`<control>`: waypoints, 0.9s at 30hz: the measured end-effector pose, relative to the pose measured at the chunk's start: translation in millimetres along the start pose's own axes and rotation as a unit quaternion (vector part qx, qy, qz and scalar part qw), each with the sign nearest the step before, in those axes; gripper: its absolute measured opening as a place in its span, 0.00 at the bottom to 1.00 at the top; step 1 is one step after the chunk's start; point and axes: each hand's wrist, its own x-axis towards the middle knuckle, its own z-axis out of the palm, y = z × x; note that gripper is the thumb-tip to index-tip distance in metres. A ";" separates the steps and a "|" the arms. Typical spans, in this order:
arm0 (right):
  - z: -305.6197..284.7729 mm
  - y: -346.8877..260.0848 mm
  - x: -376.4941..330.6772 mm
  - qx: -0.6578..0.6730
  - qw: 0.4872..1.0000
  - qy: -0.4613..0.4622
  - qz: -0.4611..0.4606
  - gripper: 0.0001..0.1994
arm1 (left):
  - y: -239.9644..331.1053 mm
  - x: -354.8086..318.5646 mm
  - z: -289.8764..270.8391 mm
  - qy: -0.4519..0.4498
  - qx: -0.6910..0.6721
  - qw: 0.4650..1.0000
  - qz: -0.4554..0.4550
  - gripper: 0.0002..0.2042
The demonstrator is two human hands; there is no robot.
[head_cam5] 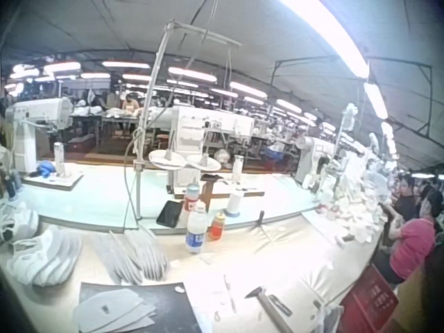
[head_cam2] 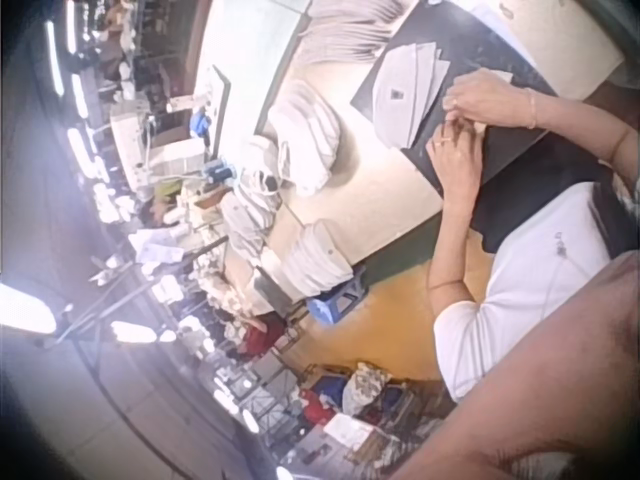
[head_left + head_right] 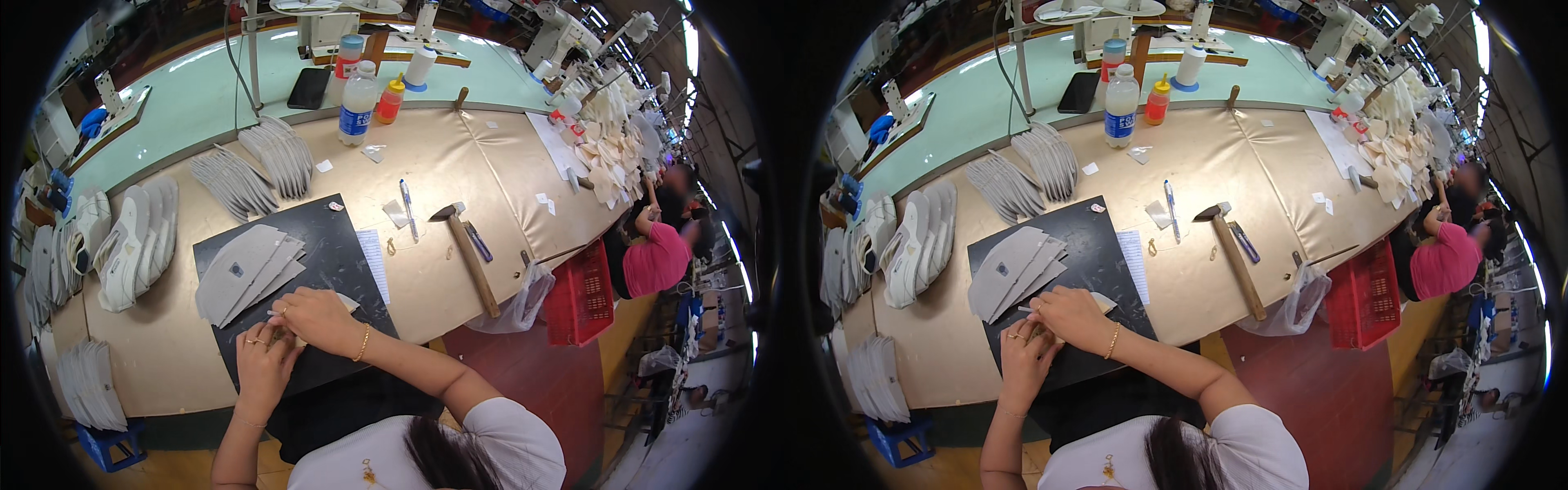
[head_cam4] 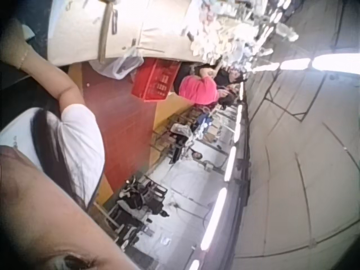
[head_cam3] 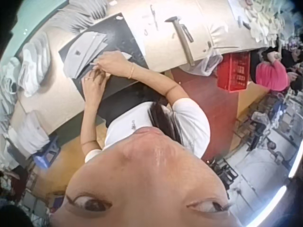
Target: The person applies glue from a bottle onto small white fabric pieces using a brush, working one at a time on a black cutting mat. They handle stacks of fabric pieces and a glue bottle, spreading adhesive on each piece before setting it aside.
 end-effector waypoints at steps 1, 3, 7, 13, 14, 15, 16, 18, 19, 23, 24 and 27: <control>-0.4 -1.0 0.4 0.000 1.000 -0.008 0.011 0.10 | -0.4 -0.4 -0.2 -0.003 -0.002 1.000 0.000 0.14; -0.1 -1.8 0.5 -0.003 1.000 -0.012 0.015 0.10 | -0.6 -0.2 -1.2 -0.002 0.004 1.000 0.000 0.14; -4.9 -1.7 0.8 0.004 1.000 -0.004 0.024 0.10 | -1.1 1.2 0.0 0.002 0.002 1.000 0.002 0.14; -31.3 -2.2 -8.5 0.135 0.977 0.127 0.104 0.10 | -18.8 4.5 -0.8 -0.005 -0.089 0.996 -0.013 0.17; -39.6 -1.5 -9.5 0.151 0.972 0.148 0.107 0.09 | -24.1 3.6 0.3 -0.015 -0.112 0.993 -0.032 0.19; -46.5 -0.7 -11.4 0.165 0.968 0.163 0.102 0.08 | -25.7 4.7 -0.2 -0.011 -0.142 0.989 -0.043 0.20; -51.3 -1.2 -14.6 0.186 0.962 0.175 0.097 0.08 | -26.1 4.8 -2.4 -0.008 -0.167 0.984 -0.061 0.21; -68.6 -1.8 -24.0 0.234 0.945 0.180 0.143 0.12 | -24.6 7.6 -5.5 0.002 -0.198 0.978 -0.073 0.24; -68.2 2.9 -32.0 0.239 0.937 0.202 0.157 0.13 | -23.8 10.3 -6.2 0.008 -0.202 0.977 -0.066 0.25; -82.8 1.3 -38.3 0.297 0.904 0.277 0.136 0.13 | -24.1 17.7 -16.2 0.058 -0.190 0.979 -0.038 0.28; -82.4 2.4 -38.9 0.307 0.900 0.282 0.127 0.14 | -27.5 20.8 -20.6 0.073 -0.192 0.978 -0.028 0.28; -80.7 5.4 -39.9 0.325 0.894 0.286 0.112 0.14 | -37.1 30.5 -34.7 0.134 -0.183 0.974 -0.014 0.28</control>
